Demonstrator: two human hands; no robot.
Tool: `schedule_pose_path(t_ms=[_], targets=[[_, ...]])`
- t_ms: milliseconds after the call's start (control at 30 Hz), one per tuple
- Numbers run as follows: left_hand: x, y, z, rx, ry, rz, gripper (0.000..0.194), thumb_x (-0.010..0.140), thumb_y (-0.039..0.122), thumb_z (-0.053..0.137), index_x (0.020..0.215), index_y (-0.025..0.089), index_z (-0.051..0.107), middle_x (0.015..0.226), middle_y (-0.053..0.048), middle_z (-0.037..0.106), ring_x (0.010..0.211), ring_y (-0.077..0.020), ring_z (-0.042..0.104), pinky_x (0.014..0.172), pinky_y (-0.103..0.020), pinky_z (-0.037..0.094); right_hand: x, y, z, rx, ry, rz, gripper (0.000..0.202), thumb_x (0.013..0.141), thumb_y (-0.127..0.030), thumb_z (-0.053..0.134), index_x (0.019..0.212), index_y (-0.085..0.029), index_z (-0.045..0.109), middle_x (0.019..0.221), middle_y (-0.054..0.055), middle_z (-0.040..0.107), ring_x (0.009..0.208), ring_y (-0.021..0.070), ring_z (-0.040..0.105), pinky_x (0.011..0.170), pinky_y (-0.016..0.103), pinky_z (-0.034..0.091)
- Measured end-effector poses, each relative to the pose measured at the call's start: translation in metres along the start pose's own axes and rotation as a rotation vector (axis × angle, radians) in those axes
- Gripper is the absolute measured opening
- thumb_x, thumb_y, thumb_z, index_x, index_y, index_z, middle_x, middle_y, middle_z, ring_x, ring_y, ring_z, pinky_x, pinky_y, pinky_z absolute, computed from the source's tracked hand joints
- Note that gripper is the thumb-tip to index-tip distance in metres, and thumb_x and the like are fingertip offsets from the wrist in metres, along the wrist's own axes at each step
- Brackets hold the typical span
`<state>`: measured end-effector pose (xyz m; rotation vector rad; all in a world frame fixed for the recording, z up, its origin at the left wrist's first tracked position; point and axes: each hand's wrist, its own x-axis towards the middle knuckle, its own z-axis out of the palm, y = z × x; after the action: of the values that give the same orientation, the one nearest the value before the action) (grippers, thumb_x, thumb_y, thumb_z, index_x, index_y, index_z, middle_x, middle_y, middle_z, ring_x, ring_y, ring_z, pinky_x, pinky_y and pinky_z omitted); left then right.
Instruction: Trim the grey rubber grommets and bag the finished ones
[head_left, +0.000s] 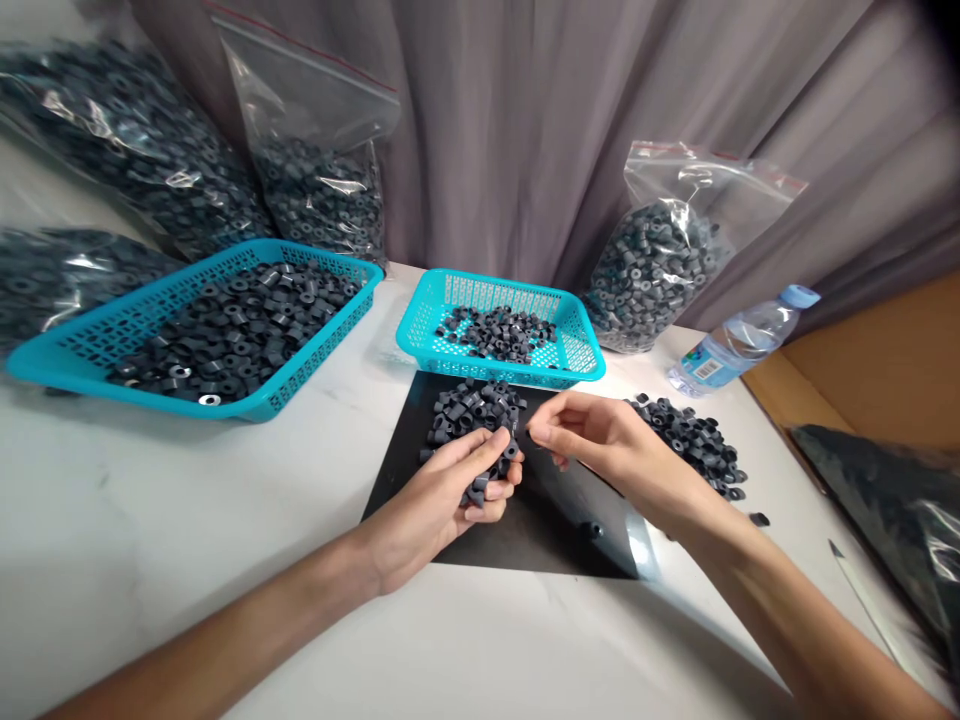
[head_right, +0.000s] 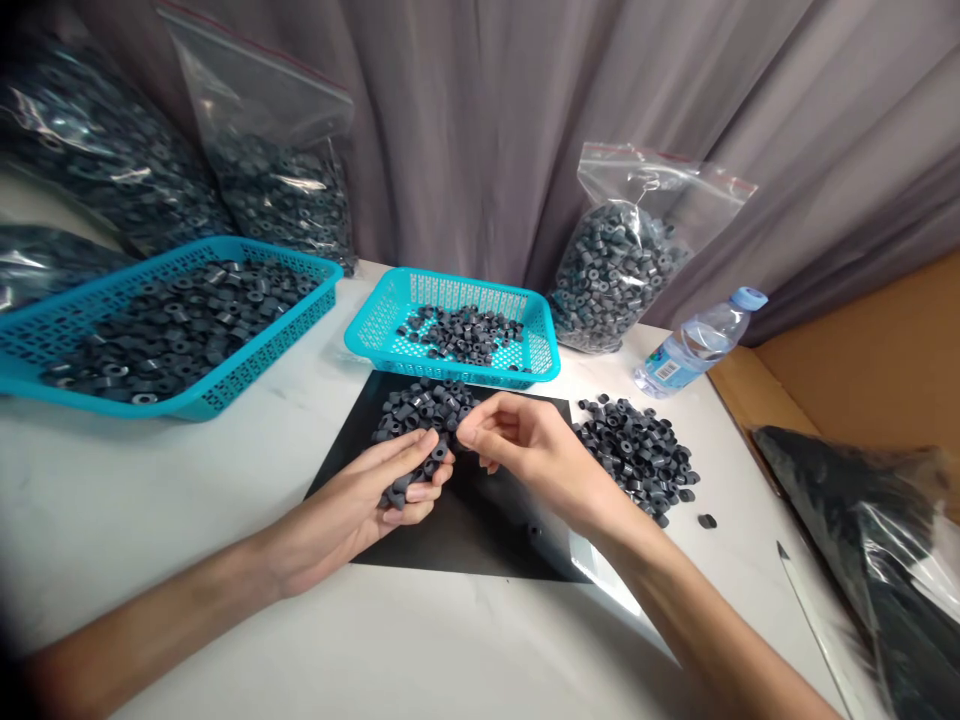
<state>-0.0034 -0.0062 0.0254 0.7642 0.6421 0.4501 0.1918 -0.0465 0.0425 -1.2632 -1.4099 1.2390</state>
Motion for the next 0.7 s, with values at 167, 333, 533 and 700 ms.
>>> schedule_pose_path(t_ms=[167,333,533,700], targets=[[0.003,-0.005,-0.003,-0.070,0.043,0.015,0.022,0.091,0.036,0.065,0.093,0.014,0.066,0.080,0.000,0.050,0.064,-0.0059,0.040,0.051,-0.018,0.026,-0.010,-0.005,0.021,-0.367,0.054,-0.268,0.015,0.098,-0.033,0.058,0.098,-0.021,0.066,0.087,0.004,0.065,0.079,0.0171,0.061,0.074,0.031,0.051],[0.005,-0.008,-0.004,-0.140,0.064,0.023,0.018,0.093,0.031,0.062,0.090,0.014,0.065,0.078,0.000,0.049,0.063,-0.0058,0.041,0.049,-0.017,0.026,-0.013,-0.006,0.026,-0.490,0.012,-0.354,0.016,0.099,-0.025,0.055,0.104,-0.024,0.070,0.105,0.006,0.064,0.094,0.0184,0.063,0.083,0.030,0.051],[0.004,-0.005,-0.002,-0.132,0.046,0.023,0.017,0.095,0.029,0.058,0.095,0.013,0.064,0.079,-0.002,0.053,0.061,-0.0049,0.041,0.048,-0.016,0.024,-0.012,-0.010,0.015,-0.489,0.103,-0.314,0.014,0.098,-0.030,0.057,0.105,-0.024,0.069,0.101,0.006,0.066,0.088,0.0184,0.062,0.079,0.031,0.051],[0.003,-0.005,-0.001,-0.127,0.038,0.012,0.017,0.091,0.031,0.063,0.094,0.015,0.063,0.079,-0.002,0.054,0.060,-0.0052,0.041,0.048,-0.017,0.023,-0.012,-0.009,0.015,-0.486,0.196,-0.342,0.010,0.093,-0.032,0.066,0.098,-0.024,0.068,0.100,0.006,0.065,0.092,0.0211,0.062,0.083,0.035,0.052]])
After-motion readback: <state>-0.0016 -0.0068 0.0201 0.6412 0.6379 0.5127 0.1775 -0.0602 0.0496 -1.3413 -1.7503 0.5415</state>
